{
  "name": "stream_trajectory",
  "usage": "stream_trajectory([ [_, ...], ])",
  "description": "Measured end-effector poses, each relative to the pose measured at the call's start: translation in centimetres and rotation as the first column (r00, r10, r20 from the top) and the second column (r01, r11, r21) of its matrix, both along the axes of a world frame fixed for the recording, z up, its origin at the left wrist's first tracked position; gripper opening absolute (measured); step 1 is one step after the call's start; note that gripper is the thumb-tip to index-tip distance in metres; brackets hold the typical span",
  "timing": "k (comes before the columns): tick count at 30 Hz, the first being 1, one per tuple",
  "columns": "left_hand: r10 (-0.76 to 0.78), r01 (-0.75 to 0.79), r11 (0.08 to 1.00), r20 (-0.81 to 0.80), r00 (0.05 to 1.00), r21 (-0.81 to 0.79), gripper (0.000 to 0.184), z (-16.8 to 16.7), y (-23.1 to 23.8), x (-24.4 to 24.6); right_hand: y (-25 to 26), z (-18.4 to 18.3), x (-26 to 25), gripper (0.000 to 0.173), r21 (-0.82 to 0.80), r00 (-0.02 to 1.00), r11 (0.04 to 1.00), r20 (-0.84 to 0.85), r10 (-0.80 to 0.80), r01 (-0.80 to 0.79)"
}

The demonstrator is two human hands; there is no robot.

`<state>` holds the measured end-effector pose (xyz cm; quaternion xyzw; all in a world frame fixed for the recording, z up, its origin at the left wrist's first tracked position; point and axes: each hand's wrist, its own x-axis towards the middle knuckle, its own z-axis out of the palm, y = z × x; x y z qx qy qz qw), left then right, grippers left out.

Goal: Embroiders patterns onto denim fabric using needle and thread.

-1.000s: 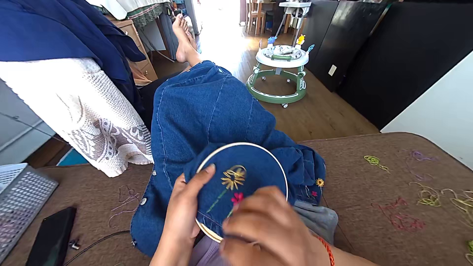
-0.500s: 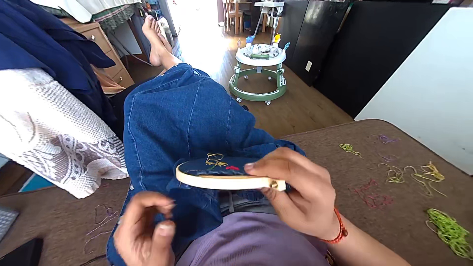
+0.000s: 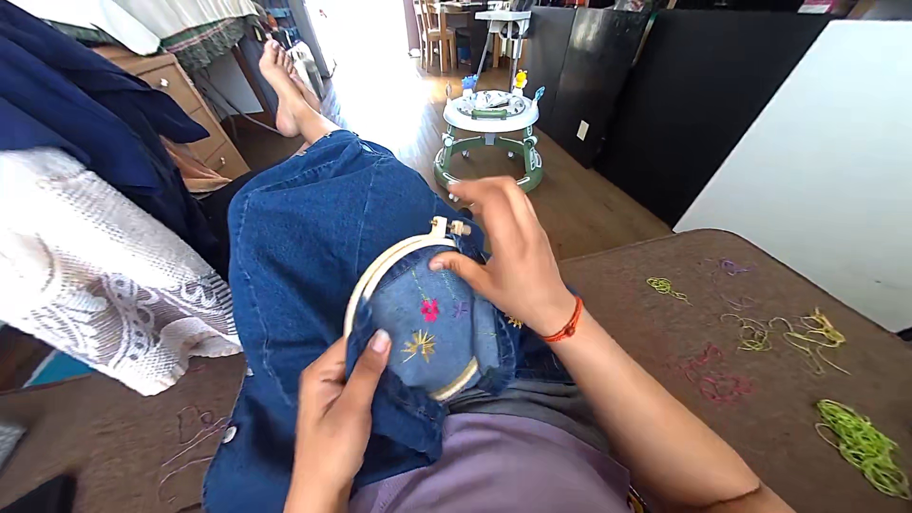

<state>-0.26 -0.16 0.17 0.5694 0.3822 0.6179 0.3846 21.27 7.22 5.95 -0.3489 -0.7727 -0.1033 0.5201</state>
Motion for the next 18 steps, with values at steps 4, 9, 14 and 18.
stream_trajectory([
  [4, 0.013, 0.039, 0.964, 0.194, 0.981, -0.263, 0.029, -1.5, 1.3, 0.5, -2.4, -4.4, -2.1, 0.017, -0.037, 0.994, 0.995, 0.059, 0.092, -0.09],
  [9, 0.01, 0.044, 0.965, 0.204, 0.979, -0.258, 0.029, -2.2, 0.7, 0.4, -4.9, -8.0, -3.4, 0.019, -0.305, 0.962, 0.913, -0.048, 0.269, -0.271],
  [14, -0.004, 0.05, 0.972, 0.197, 0.98, -0.231, 0.031, -2.4, 0.5, 0.6, -5.1, -8.1, -5.1, 0.013, -0.227, 0.977, 0.951, -0.011, 0.213, -0.21],
  [18, -0.018, 0.061, 0.973, 0.19, 0.982, -0.221, 0.032, -2.4, 0.3, 0.4, -5.5, -7.7, -5.3, 0.011, -0.342, 0.925, 0.866, -0.234, 0.298, -0.366],
])
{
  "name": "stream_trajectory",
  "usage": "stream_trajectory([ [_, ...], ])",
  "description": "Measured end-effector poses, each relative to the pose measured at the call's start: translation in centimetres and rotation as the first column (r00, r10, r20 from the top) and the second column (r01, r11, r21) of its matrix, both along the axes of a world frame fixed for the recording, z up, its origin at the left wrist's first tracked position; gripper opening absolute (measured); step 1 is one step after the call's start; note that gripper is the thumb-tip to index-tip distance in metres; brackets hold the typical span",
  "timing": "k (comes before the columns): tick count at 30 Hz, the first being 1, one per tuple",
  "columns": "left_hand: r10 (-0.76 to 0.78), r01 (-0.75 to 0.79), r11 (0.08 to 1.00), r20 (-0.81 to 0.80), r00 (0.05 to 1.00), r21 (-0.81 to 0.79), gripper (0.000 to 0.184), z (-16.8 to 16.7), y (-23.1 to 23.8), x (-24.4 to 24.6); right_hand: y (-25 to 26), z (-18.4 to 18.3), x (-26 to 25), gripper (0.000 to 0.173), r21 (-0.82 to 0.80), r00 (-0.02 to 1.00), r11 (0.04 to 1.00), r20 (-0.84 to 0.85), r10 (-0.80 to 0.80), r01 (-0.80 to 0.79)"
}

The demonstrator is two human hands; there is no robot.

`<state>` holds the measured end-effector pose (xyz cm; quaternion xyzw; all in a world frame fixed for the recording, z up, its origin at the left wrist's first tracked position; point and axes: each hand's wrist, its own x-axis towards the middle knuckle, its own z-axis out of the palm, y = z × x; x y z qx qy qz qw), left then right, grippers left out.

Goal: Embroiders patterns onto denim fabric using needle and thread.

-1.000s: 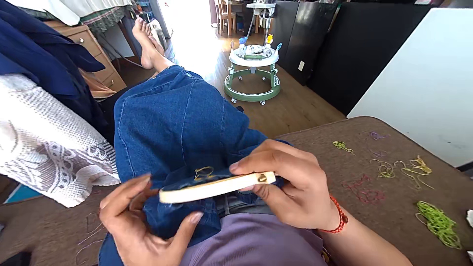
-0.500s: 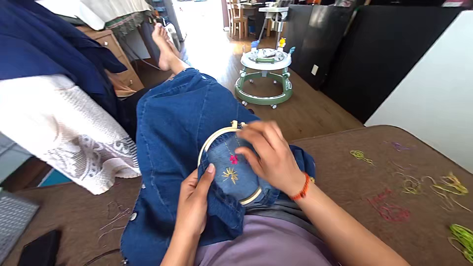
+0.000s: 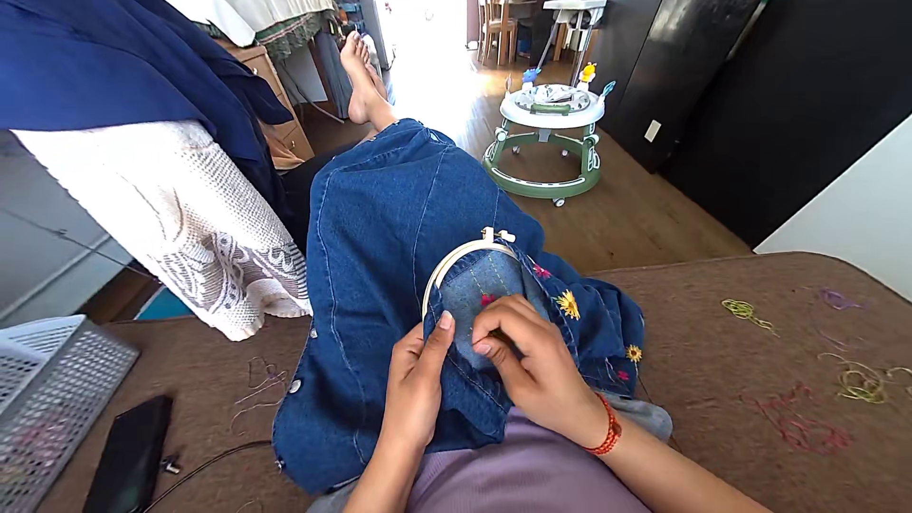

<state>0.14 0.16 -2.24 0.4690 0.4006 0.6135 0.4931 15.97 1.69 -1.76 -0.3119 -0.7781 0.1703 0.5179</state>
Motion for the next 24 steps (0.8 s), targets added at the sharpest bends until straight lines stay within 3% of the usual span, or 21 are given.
stream_trajectory([
  [3, -0.016, 0.016, 1.0, -0.018, 1.0, 0.025, 0.029, 0.1, -0.1, -0.1, -0.2, -0.4, 0.4, 0.011, -0.192, 0.95, 0.962, -0.28, 0.135, -0.194],
  [9, -0.015, 0.015, 1.0, -0.01, 1.0, -0.017, 0.027, -0.3, 0.1, -0.5, -1.5, 1.0, 1.6, 0.016, -0.276, 0.797, 0.85, -0.555, 0.239, -0.448],
  [16, -0.001, 0.0, 0.999, -0.024, 1.0, -0.037, 0.026, -0.6, -0.1, -0.7, -2.7, 1.1, 3.4, 0.017, -0.338, 0.857, 0.872, -0.491, 0.157, -0.354],
  [21, -0.011, 0.018, 0.993, 0.064, 0.998, -0.115, 0.023, -0.3, -0.1, -1.1, -2.9, 0.3, 3.7, 0.013, -0.237, 0.985, 0.97, -0.17, 0.01, -0.051],
  [24, -0.055, 0.065, 0.992, 0.099, 0.994, -0.108, 0.019, -0.5, -0.5, -1.1, -3.1, -0.6, 2.6, 0.012, -0.289, 0.992, 0.954, -0.121, 0.047, -0.08],
])
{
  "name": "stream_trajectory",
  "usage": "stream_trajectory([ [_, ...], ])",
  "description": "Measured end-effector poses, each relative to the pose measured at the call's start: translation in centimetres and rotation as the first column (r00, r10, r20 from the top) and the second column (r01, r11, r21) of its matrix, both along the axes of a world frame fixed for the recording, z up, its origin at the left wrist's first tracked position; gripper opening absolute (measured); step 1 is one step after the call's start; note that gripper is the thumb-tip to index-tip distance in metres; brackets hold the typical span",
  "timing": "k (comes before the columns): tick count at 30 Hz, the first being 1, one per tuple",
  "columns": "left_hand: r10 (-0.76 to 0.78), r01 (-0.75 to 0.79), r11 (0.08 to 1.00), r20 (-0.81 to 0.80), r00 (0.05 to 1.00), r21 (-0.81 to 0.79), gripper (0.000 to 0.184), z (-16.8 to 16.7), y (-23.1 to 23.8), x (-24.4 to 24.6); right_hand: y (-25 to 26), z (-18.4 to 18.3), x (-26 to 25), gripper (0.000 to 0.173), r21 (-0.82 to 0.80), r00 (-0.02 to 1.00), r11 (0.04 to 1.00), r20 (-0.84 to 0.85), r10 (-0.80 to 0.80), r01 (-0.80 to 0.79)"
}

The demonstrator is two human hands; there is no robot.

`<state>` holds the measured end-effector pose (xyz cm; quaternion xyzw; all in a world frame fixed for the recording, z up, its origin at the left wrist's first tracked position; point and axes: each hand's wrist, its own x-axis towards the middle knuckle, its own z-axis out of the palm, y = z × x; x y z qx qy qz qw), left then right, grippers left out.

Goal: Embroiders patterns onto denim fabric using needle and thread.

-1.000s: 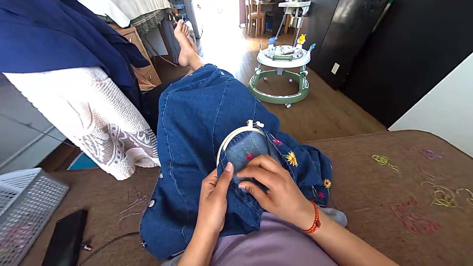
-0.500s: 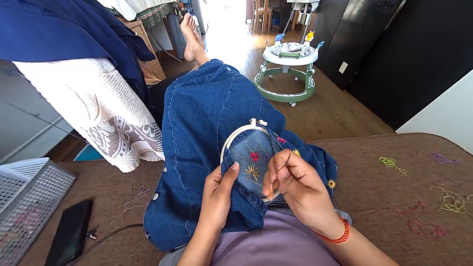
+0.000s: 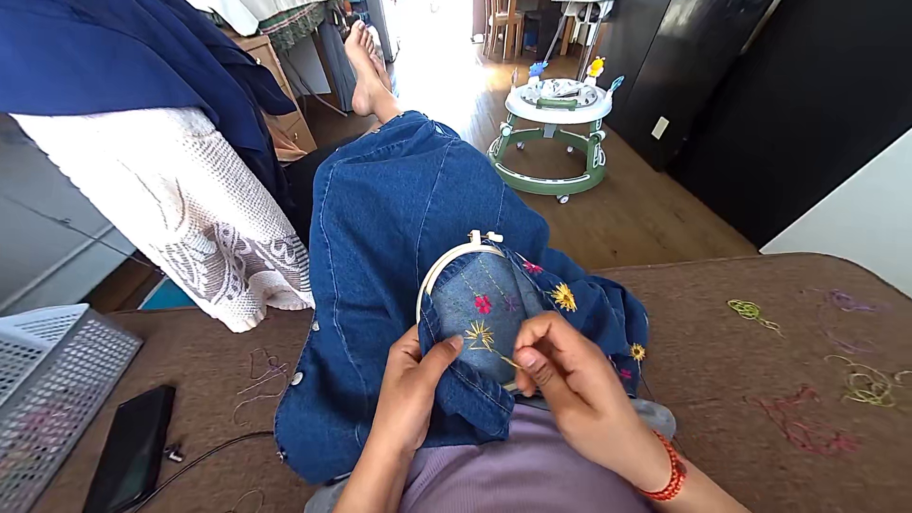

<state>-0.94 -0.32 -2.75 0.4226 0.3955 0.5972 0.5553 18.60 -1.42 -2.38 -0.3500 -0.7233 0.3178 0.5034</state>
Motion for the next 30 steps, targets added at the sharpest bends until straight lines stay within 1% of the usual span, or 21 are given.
stream_trajectory([
  [2, -0.021, 0.021, 1.0, 0.011, 1.0, 0.012, 0.02, -0.1, -0.3, -0.1, -0.1, -0.4, -0.7, 0.009, -0.058, 0.997, 0.996, -0.045, 0.058, -0.061],
  [4, -0.032, 0.031, 0.999, 0.015, 0.999, 0.015, 0.02, -0.2, -0.4, -0.1, -0.1, -0.5, -1.0, 0.006, -0.148, 0.982, 0.982, -0.16, 0.098, -0.122],
  [7, -0.029, 0.029, 0.999, 0.034, 0.999, 0.013, 0.021, -0.2, -0.5, 0.0, 0.4, -0.5, -0.8, 0.005, -0.266, 0.938, 0.945, -0.333, 0.094, -0.189],
  [10, -0.014, 0.013, 1.0, 0.02, 1.0, 0.028, 0.03, -0.2, -0.5, 0.2, 0.6, -0.4, -0.7, 0.005, -0.29, 0.927, 0.938, -0.366, 0.075, -0.19],
  [13, 0.0, 0.0, 0.999, 0.001, 1.0, 0.043, 0.04, -0.3, -0.5, 0.3, 0.5, -0.7, -0.8, 0.003, -0.233, 0.949, 0.964, -0.31, 0.053, -0.13],
  [16, -0.003, 0.003, 0.999, -0.006, 1.0, 0.044, 0.045, -0.3, -0.5, 0.2, 0.4, -1.3, -0.8, 0.009, -0.062, 0.99, 0.998, -0.139, 0.004, -0.012],
  [18, -0.001, 0.001, 0.999, -0.008, 1.0, 0.042, 0.047, -0.3, -0.5, 0.2, 0.4, -1.6, -1.0, 0.013, 0.049, 0.998, 0.997, -0.011, -0.056, 0.056],
  [20, -0.001, 0.002, 0.999, -0.018, 1.0, 0.046, 0.047, -0.3, -0.6, 0.2, 0.2, -1.7, -1.3, 0.015, 0.118, 0.992, 0.988, 0.068, -0.105, 0.096],
  [25, 0.019, -0.019, 0.999, -0.009, 1.0, 0.045, 0.046, -0.3, -0.6, 0.3, 0.1, -1.6, -1.8, 0.013, 0.168, 0.981, 0.974, 0.094, -0.168, 0.15],
  [30, 0.032, -0.032, 0.998, -0.001, 0.999, 0.051, 0.049, -0.3, -0.7, 0.5, 0.0, -1.5, -2.0, 0.014, 0.174, 0.976, 0.97, 0.108, -0.188, 0.168],
])
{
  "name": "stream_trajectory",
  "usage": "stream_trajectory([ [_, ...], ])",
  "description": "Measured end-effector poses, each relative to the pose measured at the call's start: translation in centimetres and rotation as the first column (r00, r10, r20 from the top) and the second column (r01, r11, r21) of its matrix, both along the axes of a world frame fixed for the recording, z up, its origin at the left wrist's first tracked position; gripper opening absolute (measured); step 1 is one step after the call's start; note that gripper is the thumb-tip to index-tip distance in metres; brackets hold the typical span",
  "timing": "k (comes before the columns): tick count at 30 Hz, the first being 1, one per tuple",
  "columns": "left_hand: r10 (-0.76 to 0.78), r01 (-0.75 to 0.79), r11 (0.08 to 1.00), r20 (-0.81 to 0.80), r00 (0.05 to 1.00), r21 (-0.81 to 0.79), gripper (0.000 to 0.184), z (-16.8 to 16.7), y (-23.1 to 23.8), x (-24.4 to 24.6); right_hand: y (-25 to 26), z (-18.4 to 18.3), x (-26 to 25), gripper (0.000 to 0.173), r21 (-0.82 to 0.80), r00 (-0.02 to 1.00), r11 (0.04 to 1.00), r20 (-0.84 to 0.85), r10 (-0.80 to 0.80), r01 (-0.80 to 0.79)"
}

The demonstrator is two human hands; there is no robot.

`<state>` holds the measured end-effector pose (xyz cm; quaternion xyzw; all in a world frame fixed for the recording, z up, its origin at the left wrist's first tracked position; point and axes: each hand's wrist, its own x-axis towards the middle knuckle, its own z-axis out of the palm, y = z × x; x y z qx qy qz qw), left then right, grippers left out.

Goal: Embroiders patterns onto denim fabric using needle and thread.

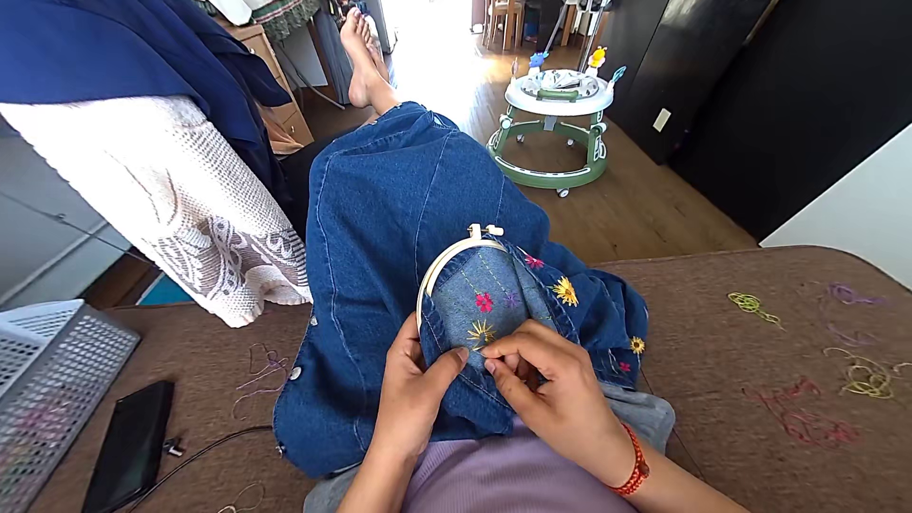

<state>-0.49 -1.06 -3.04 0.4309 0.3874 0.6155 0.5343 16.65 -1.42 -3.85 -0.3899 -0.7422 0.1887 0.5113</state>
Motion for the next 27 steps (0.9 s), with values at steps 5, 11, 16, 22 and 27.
stream_trajectory([
  [5, 0.01, -0.01, 1.0, 0.006, 1.0, 0.002, 0.046, 0.1, -0.02, 0.07, -0.03, 0.12, 0.0, 0.014, 0.001, 1.0, 1.0, 0.013, -0.007, 0.007],
  [11, 0.015, -0.015, 1.0, -0.003, 1.0, -0.001, 0.046, 0.31, -0.1, 0.06, 0.11, -0.03, 0.02, 0.014, 0.011, 1.0, 1.0, 0.016, -0.008, 0.008],
  [16, -0.01, 0.011, 1.0, 0.019, 1.0, -0.011, 0.041, 0.42, -0.18, 0.01, 0.23, -0.19, -0.01, 0.012, -0.037, 1.0, 0.999, -0.015, 0.007, -0.007],
  [22, -0.036, 0.038, 0.997, 0.027, 0.999, -0.07, 0.038, 0.49, -0.16, -0.06, 0.73, -0.54, -0.01, 0.011, -0.103, 0.998, 0.994, -0.059, 0.03, -0.036],
  [27, -0.045, 0.046, 0.996, 0.023, 0.999, -0.079, 0.037, 0.6, -0.17, -0.11, 0.79, -0.44, -0.11, 0.011, -0.088, 0.999, 0.996, -0.04, 0.011, -0.014],
])
